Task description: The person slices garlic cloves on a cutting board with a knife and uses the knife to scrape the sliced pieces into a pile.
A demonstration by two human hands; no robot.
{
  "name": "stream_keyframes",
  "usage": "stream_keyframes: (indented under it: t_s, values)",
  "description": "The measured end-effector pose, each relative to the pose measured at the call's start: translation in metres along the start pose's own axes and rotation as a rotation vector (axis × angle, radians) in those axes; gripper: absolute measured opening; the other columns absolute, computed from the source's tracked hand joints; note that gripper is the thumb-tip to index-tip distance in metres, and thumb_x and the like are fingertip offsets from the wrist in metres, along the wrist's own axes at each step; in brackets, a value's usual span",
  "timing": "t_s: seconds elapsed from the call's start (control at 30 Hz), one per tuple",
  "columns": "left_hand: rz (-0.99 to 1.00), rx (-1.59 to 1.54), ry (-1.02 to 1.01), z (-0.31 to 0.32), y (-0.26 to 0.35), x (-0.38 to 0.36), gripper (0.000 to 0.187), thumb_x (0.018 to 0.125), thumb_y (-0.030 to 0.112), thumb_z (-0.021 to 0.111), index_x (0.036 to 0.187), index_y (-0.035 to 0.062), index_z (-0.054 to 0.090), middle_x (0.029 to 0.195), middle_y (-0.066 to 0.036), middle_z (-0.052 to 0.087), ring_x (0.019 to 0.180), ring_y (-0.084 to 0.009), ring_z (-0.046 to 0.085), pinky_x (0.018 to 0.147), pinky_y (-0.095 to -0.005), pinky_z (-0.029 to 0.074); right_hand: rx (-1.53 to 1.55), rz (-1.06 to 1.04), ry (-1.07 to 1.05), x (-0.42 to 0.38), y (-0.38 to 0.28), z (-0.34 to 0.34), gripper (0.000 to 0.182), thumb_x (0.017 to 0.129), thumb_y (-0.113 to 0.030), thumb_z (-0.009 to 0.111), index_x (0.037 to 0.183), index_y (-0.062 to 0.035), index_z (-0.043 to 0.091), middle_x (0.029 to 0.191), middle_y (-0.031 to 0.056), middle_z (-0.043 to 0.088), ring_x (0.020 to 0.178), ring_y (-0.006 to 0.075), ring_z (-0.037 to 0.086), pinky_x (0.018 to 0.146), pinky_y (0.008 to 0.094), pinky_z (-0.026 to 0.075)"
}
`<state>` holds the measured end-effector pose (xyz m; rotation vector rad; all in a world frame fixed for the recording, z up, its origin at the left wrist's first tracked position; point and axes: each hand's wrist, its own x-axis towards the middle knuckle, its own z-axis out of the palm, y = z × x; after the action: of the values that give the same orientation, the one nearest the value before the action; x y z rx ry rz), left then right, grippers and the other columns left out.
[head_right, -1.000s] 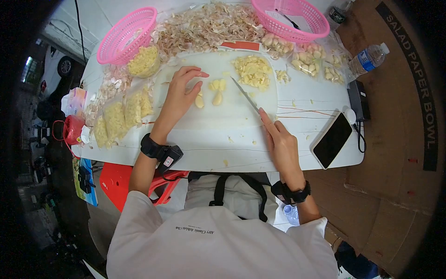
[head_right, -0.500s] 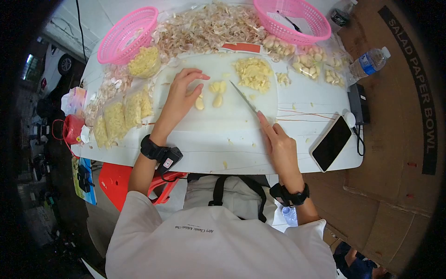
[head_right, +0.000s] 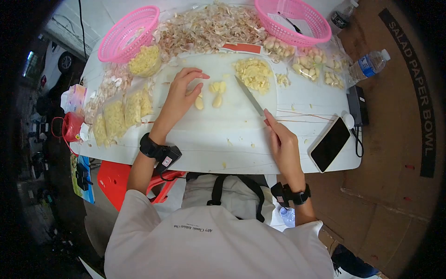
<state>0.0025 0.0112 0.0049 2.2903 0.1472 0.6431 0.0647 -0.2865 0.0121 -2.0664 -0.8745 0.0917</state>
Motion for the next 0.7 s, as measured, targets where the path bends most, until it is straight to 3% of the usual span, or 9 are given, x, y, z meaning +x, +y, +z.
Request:
stream_keyframes:
  t_s: [0.03,0.17,0.27,0.33,0.47,0.57,0.7]
  values:
    - [0.0,0.0,0.0,0.0,0.0,0.0,0.022,0.087,0.002,0.063,0.107,0.0062,0.069,0.117,-0.013,0.059,0.114,-0.0331,0.053,0.1,-0.0399,0.042,0.024,0.062,-0.045,0.001,-0.003,-0.002,0.044,0.095,0.003,0.055,0.138,-0.0082,0.057,0.112,0.0203,0.069,0.093,0.0262,0.07,0.086,0.0298,0.052]
    - [-0.001,-0.022,0.001,0.001,-0.001,0.0,0.022,0.086,0.001,0.062,0.107,0.0062,0.069,0.117,-0.013,0.058,0.115,-0.0329,0.053,0.101,-0.0397,0.042,0.063,0.114,-0.055,0.004,-0.004,-0.013,0.043,0.096,0.002,0.055,0.137,-0.0077,0.057,0.109,0.0215,0.07,0.095,0.0261,0.07,0.085,0.0305,0.052]
    - [-0.006,-0.021,0.005,0.001,-0.001,0.0,0.023,0.086,0.0,0.063,0.107,0.0061,0.069,0.117,-0.013,0.058,0.115,-0.0327,0.053,0.101,-0.0397,0.042,0.009,0.057,-0.082,0.007,-0.005,-0.026,0.044,0.095,0.001,0.056,0.138,-0.0096,0.057,0.108,0.0195,0.07,0.094,0.0281,0.069,0.085,0.0303,0.052]
    - [-0.006,-0.011,0.005,0.0,0.0,0.0,0.023,0.086,0.0,0.063,0.107,0.0061,0.069,0.117,-0.013,0.058,0.115,-0.0327,0.053,0.101,-0.0398,0.042,-0.151,-0.008,-0.236,0.014,-0.004,-0.039,0.045,0.095,-0.001,0.057,0.138,-0.0123,0.057,0.106,0.0188,0.07,0.093,0.0318,0.068,0.083,0.0324,0.052]
    - [-0.014,-0.025,0.017,-0.002,0.001,0.001,0.024,0.086,-0.001,0.062,0.107,0.006,0.069,0.117,-0.014,0.058,0.115,-0.0328,0.054,0.1,-0.04,0.043,-0.153,-0.065,-0.225,0.024,0.012,-0.048,0.046,0.094,-0.004,0.06,0.139,-0.0142,0.056,0.106,0.0187,0.07,0.089,0.0349,0.067,0.081,0.0358,0.053]
    - [-0.017,-0.04,0.021,-0.002,0.001,0.002,0.024,0.086,-0.002,0.062,0.107,0.0058,0.069,0.117,-0.014,0.058,0.115,-0.0328,0.054,0.1,-0.0401,0.043,-0.209,0.003,-0.192,0.04,0.014,-0.053,0.045,0.094,-0.009,0.062,0.138,-0.0133,0.056,0.107,0.0185,0.07,0.083,0.0358,0.067,0.077,0.0361,0.053]
    - [-0.047,-0.064,0.036,-0.003,0.001,0.002,0.022,0.086,-0.001,0.061,0.106,0.0058,0.069,0.117,-0.014,0.058,0.116,-0.0326,0.054,0.1,-0.04,0.043,-0.19,0.027,-0.197,0.056,0.04,-0.05,0.039,0.096,-0.01,0.061,0.135,-0.008,0.058,0.102,0.0146,0.073,0.079,0.0282,0.068,0.075,0.0317,0.052]
